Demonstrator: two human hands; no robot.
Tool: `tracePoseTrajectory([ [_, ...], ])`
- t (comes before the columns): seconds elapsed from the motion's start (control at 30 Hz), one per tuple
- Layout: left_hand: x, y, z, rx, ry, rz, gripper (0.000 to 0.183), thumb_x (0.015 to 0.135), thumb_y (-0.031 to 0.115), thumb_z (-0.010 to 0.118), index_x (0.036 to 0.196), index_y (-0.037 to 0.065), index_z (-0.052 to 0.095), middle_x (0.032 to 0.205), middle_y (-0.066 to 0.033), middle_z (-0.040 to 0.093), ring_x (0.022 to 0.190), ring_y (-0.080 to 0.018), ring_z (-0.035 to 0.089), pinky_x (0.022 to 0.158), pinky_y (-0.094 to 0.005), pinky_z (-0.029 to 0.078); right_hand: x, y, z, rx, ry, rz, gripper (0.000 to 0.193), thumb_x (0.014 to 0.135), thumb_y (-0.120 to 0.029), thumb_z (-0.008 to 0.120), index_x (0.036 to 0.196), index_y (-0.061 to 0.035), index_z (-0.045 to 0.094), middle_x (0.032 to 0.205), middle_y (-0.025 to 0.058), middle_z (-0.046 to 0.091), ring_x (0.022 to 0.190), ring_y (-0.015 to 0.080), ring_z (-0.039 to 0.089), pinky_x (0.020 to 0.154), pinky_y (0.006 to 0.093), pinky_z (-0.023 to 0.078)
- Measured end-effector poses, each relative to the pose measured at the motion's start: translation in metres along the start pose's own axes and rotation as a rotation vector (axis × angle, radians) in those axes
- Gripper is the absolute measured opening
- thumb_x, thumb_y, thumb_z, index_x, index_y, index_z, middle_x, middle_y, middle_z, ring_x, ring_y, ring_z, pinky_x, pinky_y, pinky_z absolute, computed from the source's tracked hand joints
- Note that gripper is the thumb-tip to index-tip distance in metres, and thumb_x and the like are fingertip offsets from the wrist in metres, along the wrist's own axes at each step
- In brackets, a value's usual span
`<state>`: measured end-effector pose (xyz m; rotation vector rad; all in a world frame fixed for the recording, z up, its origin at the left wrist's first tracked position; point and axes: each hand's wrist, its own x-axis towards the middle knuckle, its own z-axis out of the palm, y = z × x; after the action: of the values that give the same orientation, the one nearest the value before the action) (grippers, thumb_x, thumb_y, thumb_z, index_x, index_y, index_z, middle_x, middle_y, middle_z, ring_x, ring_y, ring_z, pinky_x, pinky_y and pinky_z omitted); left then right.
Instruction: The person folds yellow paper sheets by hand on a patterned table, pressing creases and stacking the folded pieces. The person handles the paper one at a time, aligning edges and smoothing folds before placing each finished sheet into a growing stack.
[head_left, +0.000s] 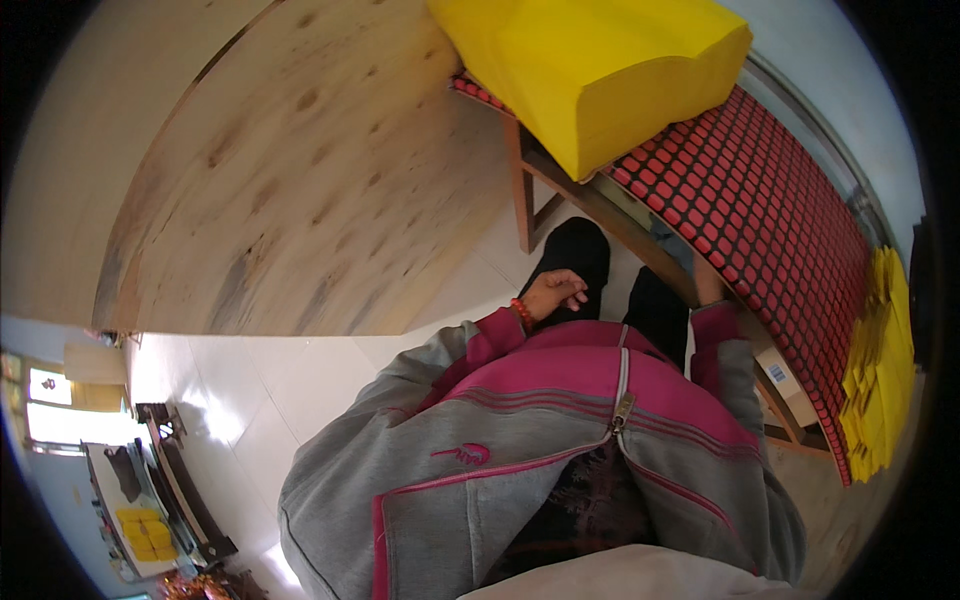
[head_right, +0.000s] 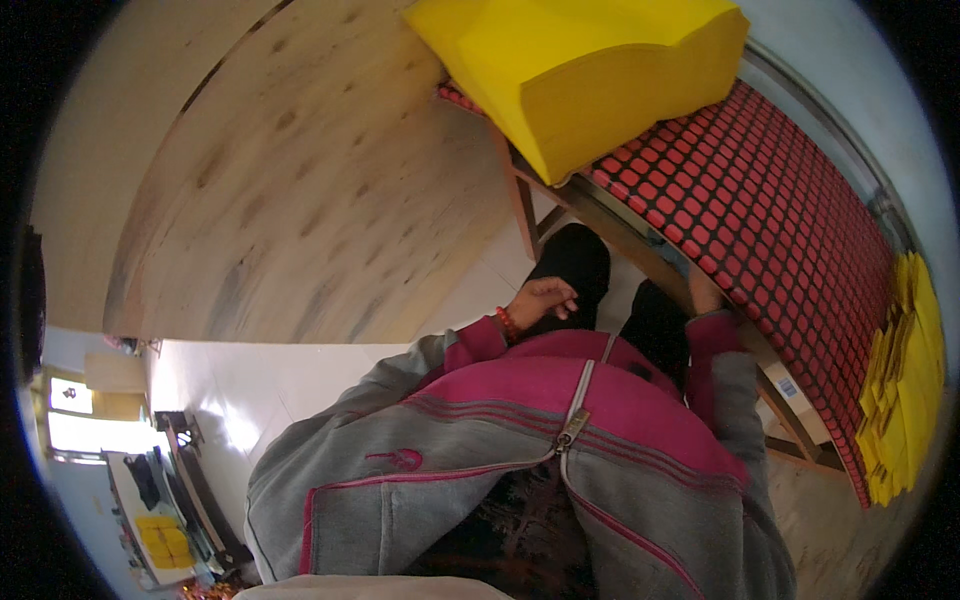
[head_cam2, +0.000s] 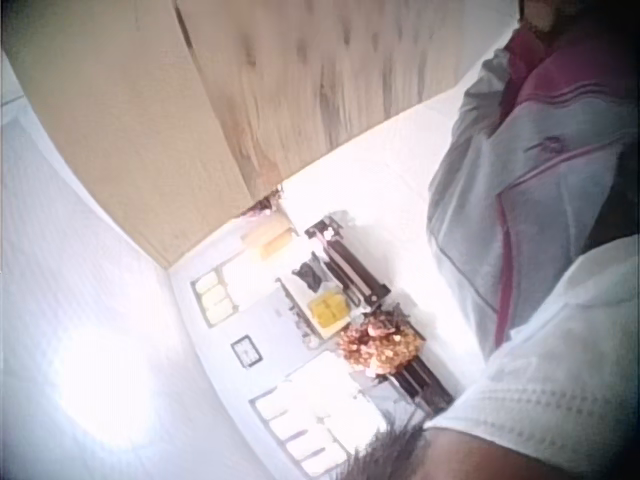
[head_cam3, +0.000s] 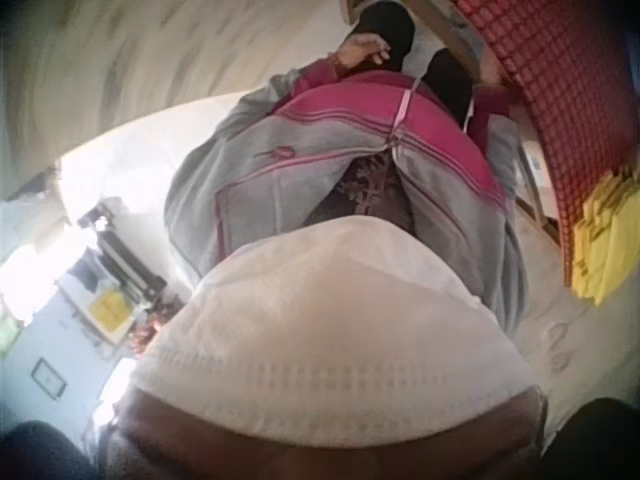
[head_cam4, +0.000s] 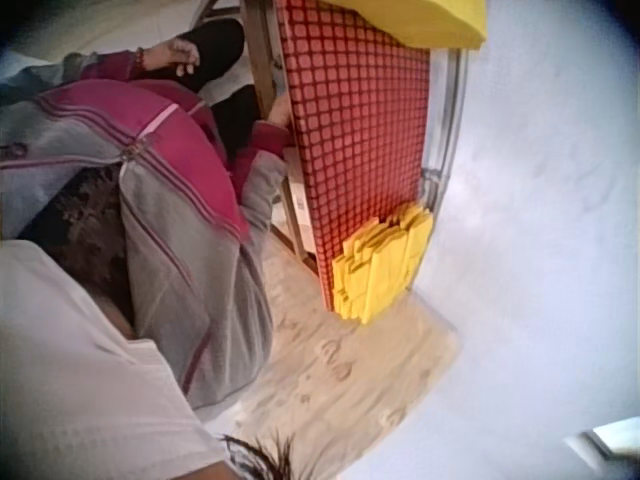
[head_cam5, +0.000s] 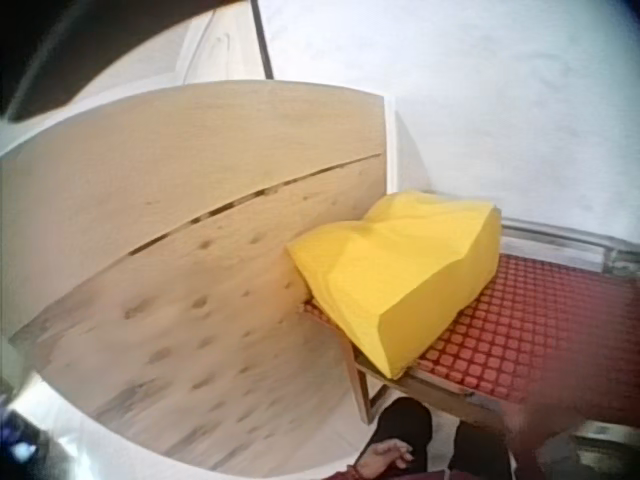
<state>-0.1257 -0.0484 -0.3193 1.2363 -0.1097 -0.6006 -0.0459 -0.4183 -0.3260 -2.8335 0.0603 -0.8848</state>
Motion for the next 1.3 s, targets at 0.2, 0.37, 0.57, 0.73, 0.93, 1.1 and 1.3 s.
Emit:
tracePoseTrajectory([
  [0.2, -0.004, 0.003, -0.02, -0.028, 0.133, -0.106, 0.022, 0.103, 0.023, 0.058, 0.11, 0.003, 0.064, 0.095, -0.0066, 0.07, 0.078, -0.0126, 0.064, 0.076, -0.0273, 0.054, -0.016, -0.038, -0.032, 0.601, -0.347, 0.239, 0.043, 0.1, -0.025, 0.063, 0.131, 0.004, 0.056, 0.131, 0.0189, 0.059, 0.118, 0.0319, 0.055, 0.096, 0.0413, 0.047],
  [0.37, -0.005, 0.002, -0.031, -0.11, 0.158, -0.137, 0.021, 0.102, 0.023, 0.058, 0.108, 0.005, 0.064, 0.094, -0.0053, 0.07, 0.076, -0.0115, 0.064, 0.075, -0.0263, 0.054, -0.017, -0.046, -0.042, 0.639, -0.128, 0.252, 0.044, 0.101, -0.023, 0.058, 0.136, 0.0034, 0.052, 0.139, 0.0215, 0.052, 0.125, 0.0363, 0.051, 0.1, 0.0471, 0.045],
  [0.57, 0.002, 0.003, -0.032, -0.057, 0.178, -0.233, 0.02, 0.102, 0.024, 0.059, 0.111, 0.007, 0.063, 0.097, -0.0044, 0.071, 0.077, -0.0115, 0.065, 0.076, -0.0266, 0.054, -0.021, -0.03, -0.008, 0.437, -0.05, 0.163, 0.047, 0.102, -0.027, 0.055, 0.14, -0.0003, 0.048, 0.141, 0.0178, 0.051, 0.129, 0.0344, 0.048, 0.104, 0.0467, 0.043],
  [0.73, 0.006, 0.002, -0.028, -0.044, 0.217, -0.185, 0.021, 0.102, 0.024, 0.059, 0.11, 0.006, 0.063, 0.095, -0.0061, 0.071, 0.072, -0.0117, 0.063, 0.073, -0.0266, 0.055, -0.031, -0.026, 0.013, 0.309, -0.151, 0.072, 0.047, 0.103, -0.03, 0.051, 0.14, -0.0019, 0.048, 0.142, 0.0152, 0.05, 0.131, 0.0327, 0.046, 0.106, 0.0456, 0.042],
  [0.93, 0.009, 0.007, -0.028, -0.018, 0.244, -0.236, 0.017, 0.101, 0.023, 0.059, 0.108, 0.008, 0.064, 0.091, -0.0027, 0.071, 0.067, -0.0077, 0.061, 0.068, -0.022, 0.053, -0.067, -0.023, 0.048, 0.257, -0.174, 0.052, 0.047, 0.104, -0.034, 0.047, 0.139, -0.0036, 0.049, 0.144, 0.0127, 0.049, 0.133, 0.0307, 0.045, 0.107, 0.0442, 0.041],
  [1.1, 0.01, 0.01, -0.022, 0.031, 0.282, -0.264, 0.017, 0.101, 0.023, 0.058, 0.106, 0.008, 0.064, 0.091, -0.0028, 0.072, 0.063, -0.0073, 0.062, 0.065, -0.0215, 0.052, -0.086, -0.017, 0.093, 1.123, -0.026, 0.301, 0.052, 0.102, -0.039, 0.053, 0.141, -0.0045, 0.048, 0.141, 0.0104, 0.05, 0.128, 0.0284, 0.048, 0.103, 0.0425, 0.046],
  [1.3, 0.014, 0.008, -0.018, 0.022, 0.303, -0.284, 0.017, 0.101, 0.023, 0.058, 0.106, 0.007, 0.064, 0.09, -0.0047, 0.072, 0.063, -0.0092, 0.062, 0.064, -0.0223, 0.053, -0.084, -0.002, 0.101, -0.096, 0.403, -0.238, 0.056, 0.099, -0.038, 0.059, 0.141, -0.0024, 0.046, 0.139, 0.0112, 0.05, 0.127, 0.0287, 0.049, 0.1, 0.0417, 0.047],
])
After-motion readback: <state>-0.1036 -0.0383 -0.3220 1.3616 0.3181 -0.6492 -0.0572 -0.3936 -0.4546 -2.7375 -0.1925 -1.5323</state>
